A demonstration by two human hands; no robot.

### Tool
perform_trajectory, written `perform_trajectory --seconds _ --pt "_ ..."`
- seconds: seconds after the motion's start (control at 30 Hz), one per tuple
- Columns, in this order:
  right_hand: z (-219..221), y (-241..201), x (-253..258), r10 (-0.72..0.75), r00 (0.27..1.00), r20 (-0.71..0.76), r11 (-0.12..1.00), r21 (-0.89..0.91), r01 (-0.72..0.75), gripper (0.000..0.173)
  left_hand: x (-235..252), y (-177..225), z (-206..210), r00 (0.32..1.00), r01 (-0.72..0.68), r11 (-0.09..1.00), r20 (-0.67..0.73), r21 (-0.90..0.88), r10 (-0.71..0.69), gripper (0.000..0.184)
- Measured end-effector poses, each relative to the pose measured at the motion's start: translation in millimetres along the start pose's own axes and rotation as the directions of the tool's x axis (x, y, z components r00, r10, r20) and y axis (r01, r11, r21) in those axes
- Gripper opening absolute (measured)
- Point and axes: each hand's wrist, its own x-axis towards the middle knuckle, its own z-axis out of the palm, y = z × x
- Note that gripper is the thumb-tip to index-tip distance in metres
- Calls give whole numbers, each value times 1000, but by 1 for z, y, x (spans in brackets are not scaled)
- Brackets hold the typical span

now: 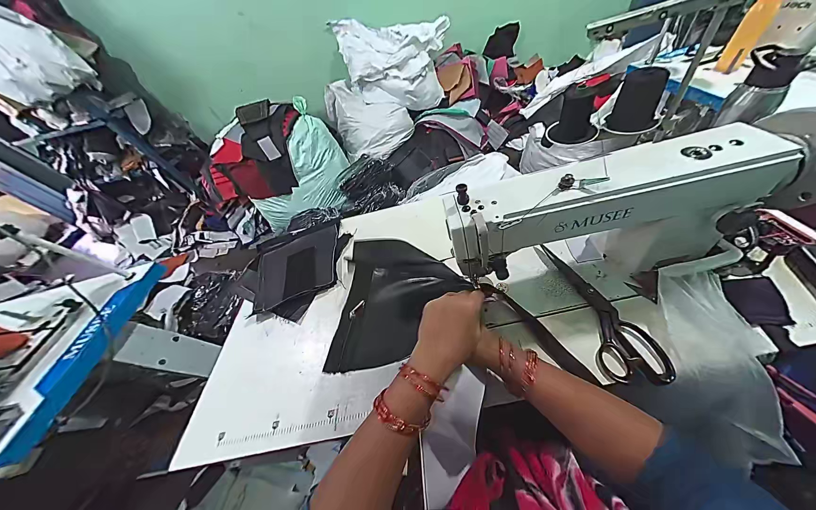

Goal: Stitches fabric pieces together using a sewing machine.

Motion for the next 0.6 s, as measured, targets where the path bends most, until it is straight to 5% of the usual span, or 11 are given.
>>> perform_trajectory --seconds 0.13,0.23,0.33,0.47,0.53,0.6 --pt "25 18 -45 -147 935 -322 985 37 167 37 -32 -33 28 984 -40 985 -180 -167 10 24" --pt "60 53 -76 -377 719 -584 914 -108 392 46 -47 -42 55 958 -123 982 -276 -143 80 23" --pt "81 75 -94 -462 660 -592 879 -208 429 43 -56 -41 70 980 -113 981 -181 -158 83 23" --pt "95 88 -85 -530 638 -558 848 -350 398 47 -80 -36 69 992 -68 919 -122 -389 22 33" --pt "96 82 -81 -541 665 -514 840 -361 405 60 -100 -36 67 954 -7 841 -254 -541 -156 36" --pt "101 78 -73 -568 647 -509 817 -449 363 66 -124 -36 73 848 140 798 -345 -586 -402 39"
